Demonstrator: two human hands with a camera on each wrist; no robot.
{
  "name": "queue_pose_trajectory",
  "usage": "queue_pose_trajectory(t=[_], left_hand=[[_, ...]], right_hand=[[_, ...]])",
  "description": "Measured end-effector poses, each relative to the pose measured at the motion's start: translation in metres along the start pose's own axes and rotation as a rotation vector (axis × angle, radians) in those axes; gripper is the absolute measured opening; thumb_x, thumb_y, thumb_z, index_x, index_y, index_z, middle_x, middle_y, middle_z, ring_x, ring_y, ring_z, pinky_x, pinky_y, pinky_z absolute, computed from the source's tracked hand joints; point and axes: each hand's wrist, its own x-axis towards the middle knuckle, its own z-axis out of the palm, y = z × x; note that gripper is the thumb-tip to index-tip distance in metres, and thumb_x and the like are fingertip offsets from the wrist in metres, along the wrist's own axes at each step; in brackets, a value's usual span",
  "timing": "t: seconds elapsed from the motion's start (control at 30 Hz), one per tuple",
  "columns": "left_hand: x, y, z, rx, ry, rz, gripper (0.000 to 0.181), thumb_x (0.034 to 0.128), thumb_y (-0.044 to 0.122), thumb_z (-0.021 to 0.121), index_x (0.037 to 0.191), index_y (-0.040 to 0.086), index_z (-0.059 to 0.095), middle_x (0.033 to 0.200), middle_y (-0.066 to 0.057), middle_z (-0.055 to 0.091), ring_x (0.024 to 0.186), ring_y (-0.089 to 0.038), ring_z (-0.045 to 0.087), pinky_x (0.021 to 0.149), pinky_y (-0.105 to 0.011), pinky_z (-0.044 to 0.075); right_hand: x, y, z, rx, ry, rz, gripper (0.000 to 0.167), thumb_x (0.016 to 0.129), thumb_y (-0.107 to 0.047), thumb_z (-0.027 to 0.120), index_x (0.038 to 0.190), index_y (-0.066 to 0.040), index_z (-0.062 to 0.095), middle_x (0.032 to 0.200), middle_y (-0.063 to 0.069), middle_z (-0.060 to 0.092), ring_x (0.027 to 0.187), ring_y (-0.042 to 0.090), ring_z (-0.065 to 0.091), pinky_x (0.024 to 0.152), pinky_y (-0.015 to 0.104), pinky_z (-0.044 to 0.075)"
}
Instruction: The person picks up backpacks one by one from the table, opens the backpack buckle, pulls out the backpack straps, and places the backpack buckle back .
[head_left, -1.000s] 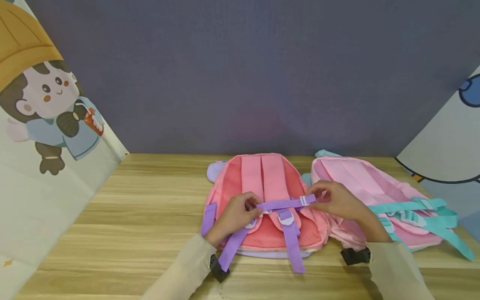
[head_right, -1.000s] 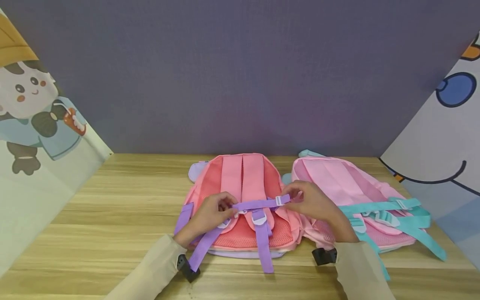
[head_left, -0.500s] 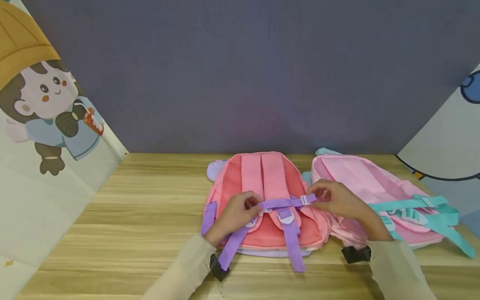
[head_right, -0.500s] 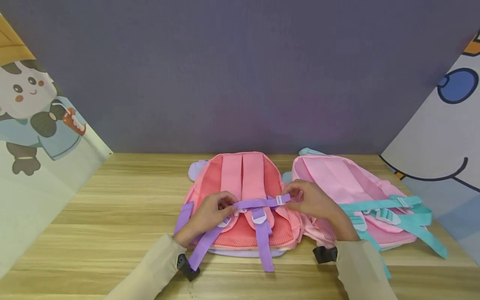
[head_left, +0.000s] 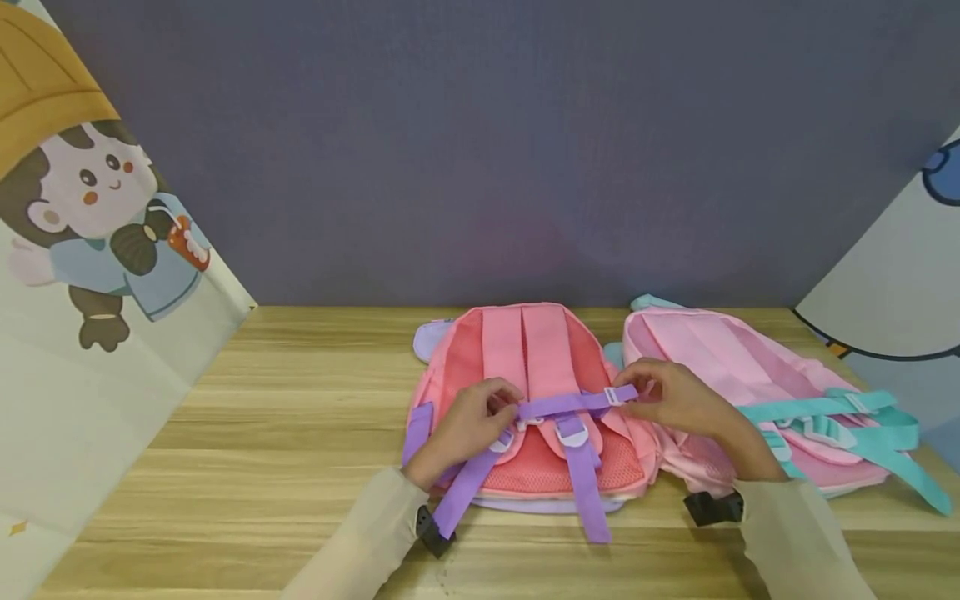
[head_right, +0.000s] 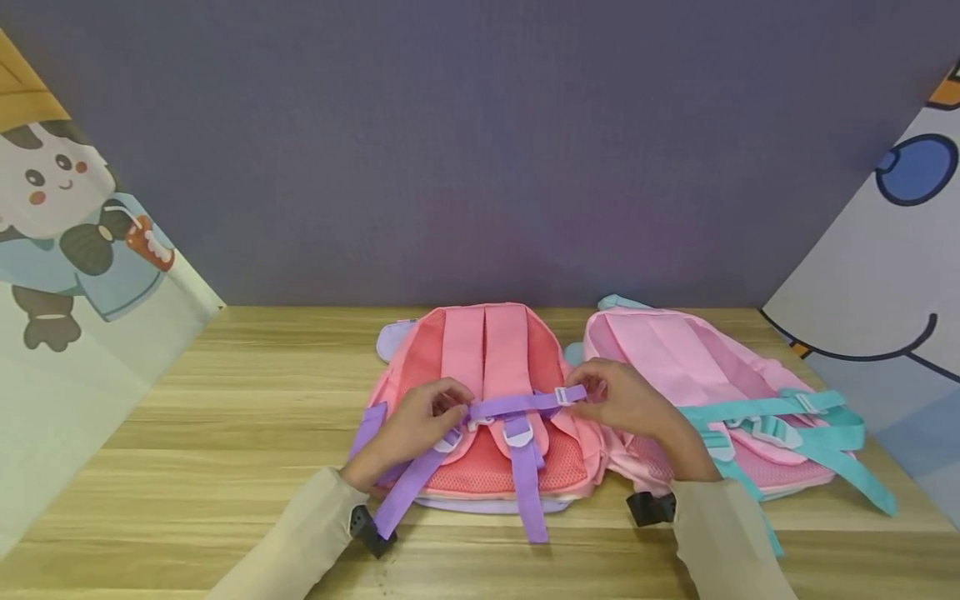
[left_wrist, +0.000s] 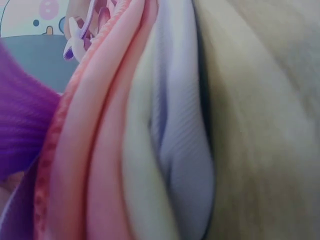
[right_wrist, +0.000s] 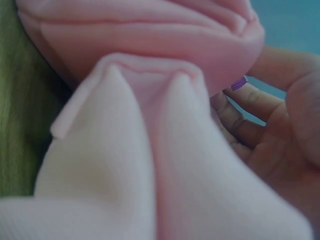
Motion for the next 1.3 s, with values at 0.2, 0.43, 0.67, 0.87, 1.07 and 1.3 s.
queue_pose_trajectory(t=[0.2, 0.43, 0.67, 0.87, 1.07, 1.3], left_hand=[[0.001, 0.0, -0.006, 0.014, 0.027, 0.015, 0.01, 0.0883, 0.003, 0.06, 0.097, 0.001, 0.065, 0.089, -0.009, 0.066, 0.073, -0.011, 0.056, 0.064, -0.02, 0.046], [0.001, -0.003, -0.015, 0.118, 0.059, 0.028, 0.012, 0.0845, 0.002, 0.059, 0.094, 0.002, 0.066, 0.09, -0.01, 0.067, 0.076, -0.015, 0.056, 0.071, -0.026, 0.048], [0.001, -0.007, -0.021, 0.19, 0.042, -0.03, 0.013, 0.0853, 0.005, 0.058, 0.095, 0.004, 0.066, 0.098, -0.011, 0.065, 0.085, -0.02, 0.057, 0.081, -0.034, 0.047], [0.0, -0.007, -0.025, 0.221, 0.016, -0.035, 0.015, 0.0846, 0.006, 0.06, 0.097, 0.002, 0.067, 0.097, -0.012, 0.064, 0.092, -0.023, 0.059, 0.084, -0.037, 0.048], [-0.003, -0.006, -0.028, 0.23, -0.01, -0.013, 0.015, 0.0832, 0.004, 0.061, 0.096, -0.001, 0.067, 0.096, -0.014, 0.065, 0.093, -0.026, 0.061, 0.084, -0.04, 0.049], [-0.002, -0.004, -0.03, 0.248, 0.001, -0.036, 0.015, 0.0853, 0.006, 0.062, 0.098, 0.001, 0.068, 0.097, -0.013, 0.065, 0.095, -0.026, 0.06, 0.085, -0.041, 0.049]], right_hand=[[-0.001, -0.002, -0.001, 0.008, -0.005, 0.007, 0.029, 0.078, -0.02, 0.078, 0.103, -0.011, 0.066, 0.087, -0.003, 0.059, 0.081, 0.011, 0.051, 0.072, 0.022, 0.048], [-0.002, -0.003, -0.001, 0.007, -0.01, 0.022, 0.033, 0.078, -0.021, 0.078, 0.106, -0.01, 0.065, 0.092, 0.0, 0.061, 0.086, 0.015, 0.052, 0.074, 0.024, 0.049], [-0.001, -0.003, 0.003, 0.05, -0.01, 0.015, 0.041, 0.079, -0.018, 0.077, 0.112, -0.002, 0.06, 0.109, 0.013, 0.062, 0.102, 0.031, 0.059, 0.086, 0.045, 0.052], [0.001, -0.006, 0.006, 0.033, -0.009, 0.019, 0.041, 0.078, -0.017, 0.077, 0.112, -0.002, 0.059, 0.111, 0.013, 0.06, 0.102, 0.03, 0.058, 0.085, 0.042, 0.052], [0.002, -0.008, 0.005, 0.011, -0.013, 0.003, 0.042, 0.078, -0.017, 0.077, 0.112, -0.001, 0.059, 0.11, 0.014, 0.061, 0.103, 0.031, 0.058, 0.086, 0.043, 0.051], [-0.005, -0.009, -0.01, 0.034, -0.006, 0.028, 0.052, 0.082, -0.023, 0.074, 0.123, 0.001, 0.052, 0.12, 0.019, 0.057, 0.113, 0.04, 0.052, 0.094, 0.057, 0.043]])
